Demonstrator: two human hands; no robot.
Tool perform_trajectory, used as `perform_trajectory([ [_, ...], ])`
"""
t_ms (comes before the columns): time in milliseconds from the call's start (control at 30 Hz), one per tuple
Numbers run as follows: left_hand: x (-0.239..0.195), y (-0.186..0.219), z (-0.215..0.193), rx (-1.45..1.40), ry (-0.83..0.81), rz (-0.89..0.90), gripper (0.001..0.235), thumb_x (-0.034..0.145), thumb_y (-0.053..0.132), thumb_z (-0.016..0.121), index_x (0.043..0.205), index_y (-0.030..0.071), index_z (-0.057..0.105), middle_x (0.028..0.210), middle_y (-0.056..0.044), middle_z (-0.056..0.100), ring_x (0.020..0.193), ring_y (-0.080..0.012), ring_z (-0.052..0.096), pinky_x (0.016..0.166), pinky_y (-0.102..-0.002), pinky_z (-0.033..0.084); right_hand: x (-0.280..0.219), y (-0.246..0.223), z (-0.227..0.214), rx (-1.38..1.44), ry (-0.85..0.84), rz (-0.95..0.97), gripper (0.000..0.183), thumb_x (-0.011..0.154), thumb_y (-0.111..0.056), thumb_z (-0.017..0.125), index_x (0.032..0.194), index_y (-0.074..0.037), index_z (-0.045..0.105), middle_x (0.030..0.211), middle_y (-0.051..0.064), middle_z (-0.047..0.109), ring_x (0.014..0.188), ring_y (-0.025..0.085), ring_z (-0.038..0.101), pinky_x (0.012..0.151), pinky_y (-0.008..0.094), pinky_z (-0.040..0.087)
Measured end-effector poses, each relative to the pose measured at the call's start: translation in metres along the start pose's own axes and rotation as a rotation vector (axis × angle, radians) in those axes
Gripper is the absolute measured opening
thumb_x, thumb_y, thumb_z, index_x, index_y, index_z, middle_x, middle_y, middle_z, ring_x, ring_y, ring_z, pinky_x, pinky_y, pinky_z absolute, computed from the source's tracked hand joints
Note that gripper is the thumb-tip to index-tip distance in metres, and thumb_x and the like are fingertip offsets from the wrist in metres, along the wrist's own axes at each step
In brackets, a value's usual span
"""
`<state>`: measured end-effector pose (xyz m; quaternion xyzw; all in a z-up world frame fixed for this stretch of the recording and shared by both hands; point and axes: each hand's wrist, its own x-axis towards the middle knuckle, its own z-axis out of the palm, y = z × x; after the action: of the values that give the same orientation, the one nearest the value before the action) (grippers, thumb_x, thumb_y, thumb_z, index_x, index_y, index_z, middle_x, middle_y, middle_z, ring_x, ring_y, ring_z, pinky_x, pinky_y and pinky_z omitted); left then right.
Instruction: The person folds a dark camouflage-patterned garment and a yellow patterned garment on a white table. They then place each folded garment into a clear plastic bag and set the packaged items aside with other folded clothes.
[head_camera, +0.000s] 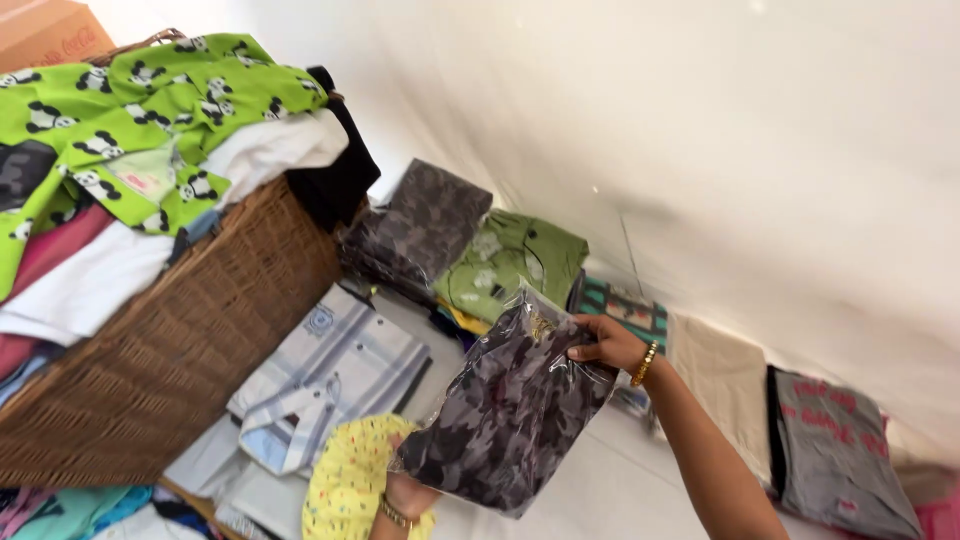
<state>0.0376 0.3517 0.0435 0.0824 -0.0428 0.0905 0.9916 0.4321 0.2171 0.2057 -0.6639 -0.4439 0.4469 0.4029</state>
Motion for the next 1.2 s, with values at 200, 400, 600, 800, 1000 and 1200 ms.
perform_trajectory([
  [200, 0.033, 0.073, 0.034, 0.119, -0.096, 0.291, 0.103, 0.082, 0.067, 0.065, 0.158, 0.011, 0.025, 0.162, -0.017, 0.037, 0.146, -0.0371, 0.044, 0.114, -0.061, 0.039, 0.178, 0.014, -0.012, -0.333, 0.140, 0.148, 0.067, 0.085, -0.024, 0.086, 0.138, 0.000, 0.053, 0.129, 0.006, 0.064, 0.119, 0.017, 0.058, 0.105, 0.037, 0.044],
  [400, 0.110, 0.156, -0.030, 0.385, 0.490, 0.464, 0.072, 0.084, 0.006, 0.070, 0.149, 0.009, 0.040, 0.142, -0.010, 0.057, 0.127, -0.0267, 0.057, 0.102, -0.047, 0.049, 0.303, -0.012, -0.033, -0.312, 0.060, 0.160, 0.057, 0.082, -0.029, 0.081, 0.129, -0.001, 0.067, 0.118, 0.011, 0.074, 0.108, 0.022, 0.065, 0.099, 0.039, 0.050],
  [600, 0.204, 0.245, -0.017, 0.521, 0.476, 0.727, 0.063, 0.088, -0.004, 0.072, 0.146, 0.001, 0.048, 0.142, -0.008, 0.059, 0.126, -0.0174, 0.059, 0.111, -0.034, 0.047, 0.397, -0.084, -0.071, -0.304, 0.126, 0.099, 0.045, 0.085, -0.021, 0.079, 0.127, -0.006, 0.068, 0.109, 0.003, 0.076, 0.099, 0.017, 0.069, 0.094, 0.037, 0.055],
  [800, 0.268, 0.266, -0.113, 0.825, 0.578, 0.783, 0.067, 0.091, -0.002, 0.071, 0.148, 0.000, 0.037, 0.127, -0.011, 0.062, 0.109, -0.0153, 0.063, 0.096, -0.030, 0.053, 0.469, -0.093, -0.053, -0.600, 0.422, 0.134, 0.056, 0.079, -0.014, 0.087, 0.129, -0.013, 0.061, 0.102, 0.016, 0.069, 0.094, 0.030, 0.067, 0.084, 0.044, 0.057],
  [1000, 0.262, 0.262, -0.083, 0.788, 0.610, 0.789, 0.074, 0.092, -0.003, 0.070, 0.152, 0.001, 0.027, 0.123, -0.012, 0.063, 0.102, -0.0139, 0.065, 0.088, -0.025, 0.056, 0.490, -0.047, -0.032, -0.732, 0.478, 0.203, 0.071, 0.078, -0.018, 0.084, 0.141, -0.027, 0.051, 0.116, 0.009, 0.072, 0.106, 0.031, 0.072, 0.090, 0.046, 0.057],
  [1200, 0.234, 0.255, -0.016, 1.600, 1.002, 1.125, 0.085, 0.095, 0.024, 0.073, 0.161, 0.009, 0.022, 0.135, -0.024, 0.042, 0.120, -0.0265, 0.049, 0.104, -0.041, 0.048, 0.464, -0.030, -0.019, -0.997, 0.649, -0.070, 0.067, 0.093, -0.023, 0.074, 0.153, -0.024, 0.044, 0.151, 0.007, 0.058, 0.136, 0.032, 0.055, 0.113, 0.045, 0.048],
])
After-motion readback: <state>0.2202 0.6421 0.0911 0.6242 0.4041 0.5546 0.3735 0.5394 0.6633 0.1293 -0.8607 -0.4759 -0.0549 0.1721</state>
